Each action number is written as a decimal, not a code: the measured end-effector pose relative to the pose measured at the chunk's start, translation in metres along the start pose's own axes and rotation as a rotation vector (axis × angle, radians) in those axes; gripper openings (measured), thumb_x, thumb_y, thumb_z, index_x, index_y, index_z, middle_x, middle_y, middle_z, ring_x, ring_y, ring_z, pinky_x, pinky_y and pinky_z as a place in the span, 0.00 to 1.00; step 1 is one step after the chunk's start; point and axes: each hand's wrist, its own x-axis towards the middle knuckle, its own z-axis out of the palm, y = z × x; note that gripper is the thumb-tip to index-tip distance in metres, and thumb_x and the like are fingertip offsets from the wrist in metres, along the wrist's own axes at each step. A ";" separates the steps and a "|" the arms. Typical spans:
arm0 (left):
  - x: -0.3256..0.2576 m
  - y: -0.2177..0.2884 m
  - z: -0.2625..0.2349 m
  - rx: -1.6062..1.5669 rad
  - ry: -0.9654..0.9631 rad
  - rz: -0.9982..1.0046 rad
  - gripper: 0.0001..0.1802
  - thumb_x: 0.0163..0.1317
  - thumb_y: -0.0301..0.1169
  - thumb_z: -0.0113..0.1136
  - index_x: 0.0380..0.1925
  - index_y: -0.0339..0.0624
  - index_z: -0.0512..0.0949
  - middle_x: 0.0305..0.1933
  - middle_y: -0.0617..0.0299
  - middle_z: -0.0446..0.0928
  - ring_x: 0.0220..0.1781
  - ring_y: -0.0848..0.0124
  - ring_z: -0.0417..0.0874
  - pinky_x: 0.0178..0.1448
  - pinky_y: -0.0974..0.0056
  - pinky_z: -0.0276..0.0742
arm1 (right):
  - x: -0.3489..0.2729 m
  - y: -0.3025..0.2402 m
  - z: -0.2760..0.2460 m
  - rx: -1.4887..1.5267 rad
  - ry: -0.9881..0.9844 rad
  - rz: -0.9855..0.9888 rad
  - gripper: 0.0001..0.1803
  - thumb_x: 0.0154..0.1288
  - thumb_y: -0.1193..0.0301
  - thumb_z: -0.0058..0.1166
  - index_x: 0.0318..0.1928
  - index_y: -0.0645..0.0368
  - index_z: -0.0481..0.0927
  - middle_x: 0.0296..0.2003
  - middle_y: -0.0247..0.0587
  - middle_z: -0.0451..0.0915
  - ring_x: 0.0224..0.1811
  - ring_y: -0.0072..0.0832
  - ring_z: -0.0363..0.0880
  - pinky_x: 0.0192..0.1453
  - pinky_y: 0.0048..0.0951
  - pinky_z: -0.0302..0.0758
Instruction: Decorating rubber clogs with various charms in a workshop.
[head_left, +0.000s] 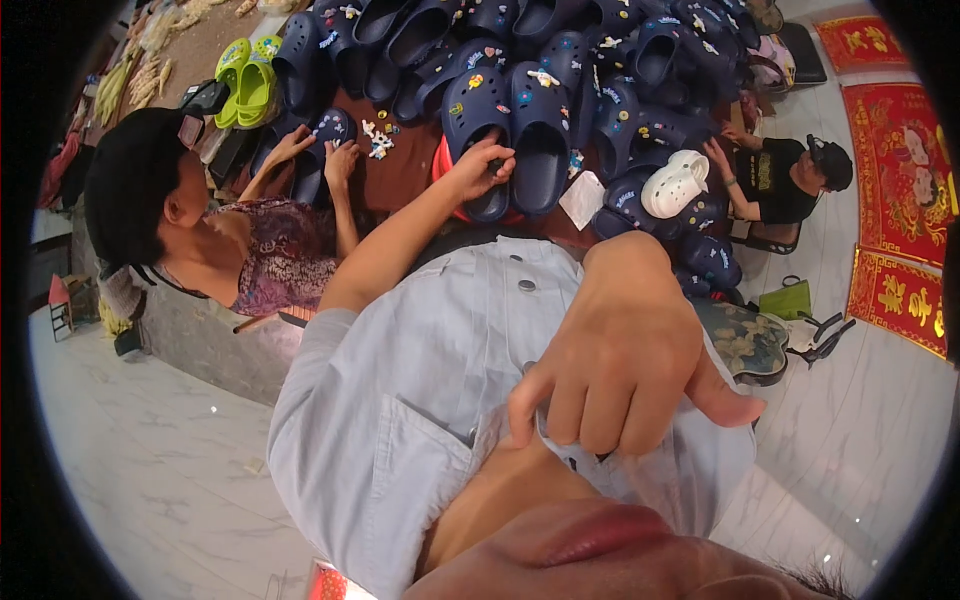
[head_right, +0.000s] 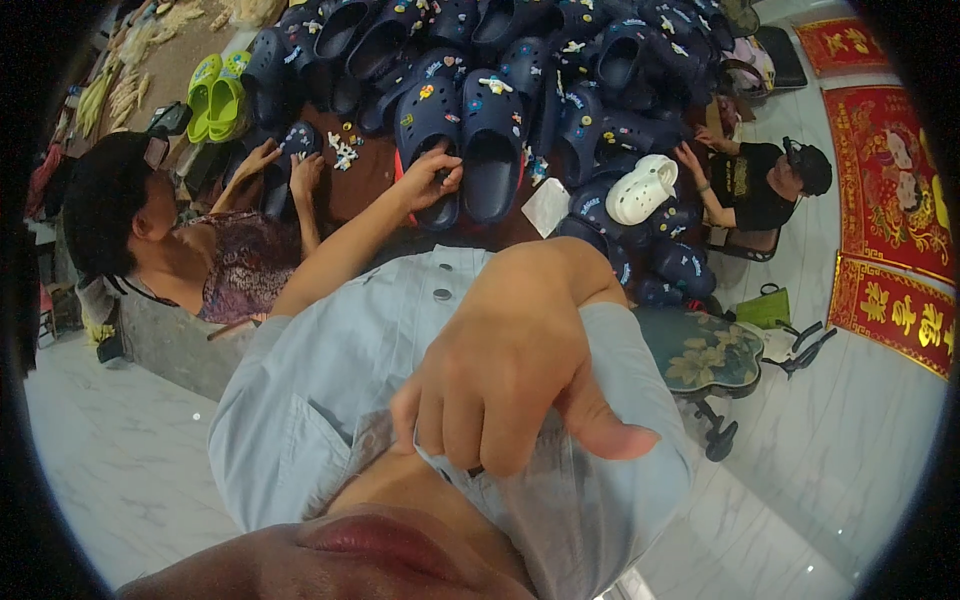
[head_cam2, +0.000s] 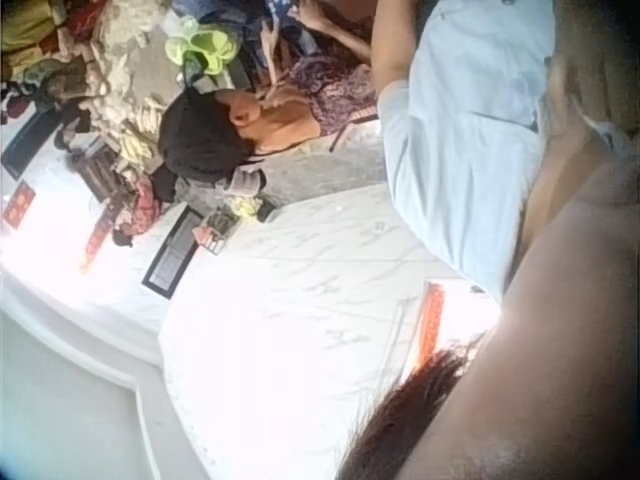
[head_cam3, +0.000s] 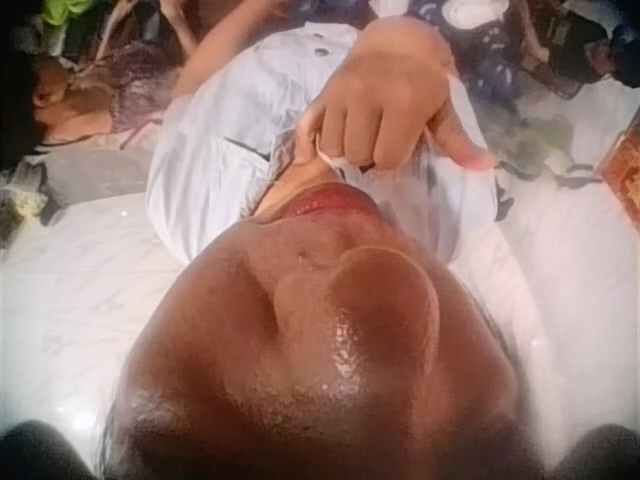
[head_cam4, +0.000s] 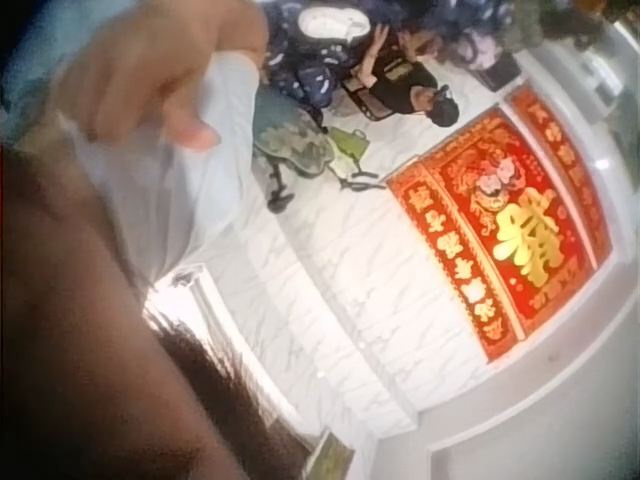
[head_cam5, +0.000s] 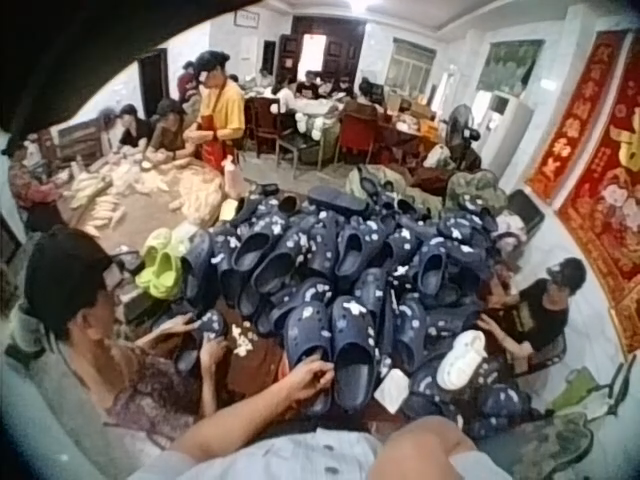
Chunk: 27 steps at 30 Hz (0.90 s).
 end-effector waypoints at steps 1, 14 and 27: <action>0.000 0.000 -0.001 -0.001 0.004 -0.004 0.17 0.62 0.25 0.50 0.47 0.55 0.59 0.23 0.60 0.68 0.22 0.73 0.68 0.26 0.71 0.62 | -0.001 -0.001 0.002 0.024 0.024 0.006 0.39 0.50 0.28 0.44 0.19 0.56 0.65 0.18 0.33 0.62 0.24 0.37 0.69 0.51 0.50 0.68; 0.000 0.000 -0.003 -0.002 -0.045 -0.002 0.20 0.62 0.24 0.50 0.50 0.55 0.57 0.24 0.60 0.68 0.22 0.73 0.68 0.26 0.70 0.62 | -0.005 0.003 0.013 0.027 0.139 -0.035 0.40 0.48 0.27 0.45 0.19 0.56 0.65 0.17 0.33 0.63 0.23 0.35 0.68 0.46 0.50 0.70; -0.007 0.000 0.001 -0.015 -0.010 -0.011 0.10 0.63 0.25 0.50 0.34 0.54 0.60 0.22 0.61 0.68 0.22 0.74 0.67 0.29 0.69 0.61 | -0.013 0.010 0.021 -0.085 0.156 -0.100 0.40 0.60 0.30 0.31 0.19 0.58 0.65 0.19 0.36 0.63 0.23 0.35 0.66 0.49 0.54 0.68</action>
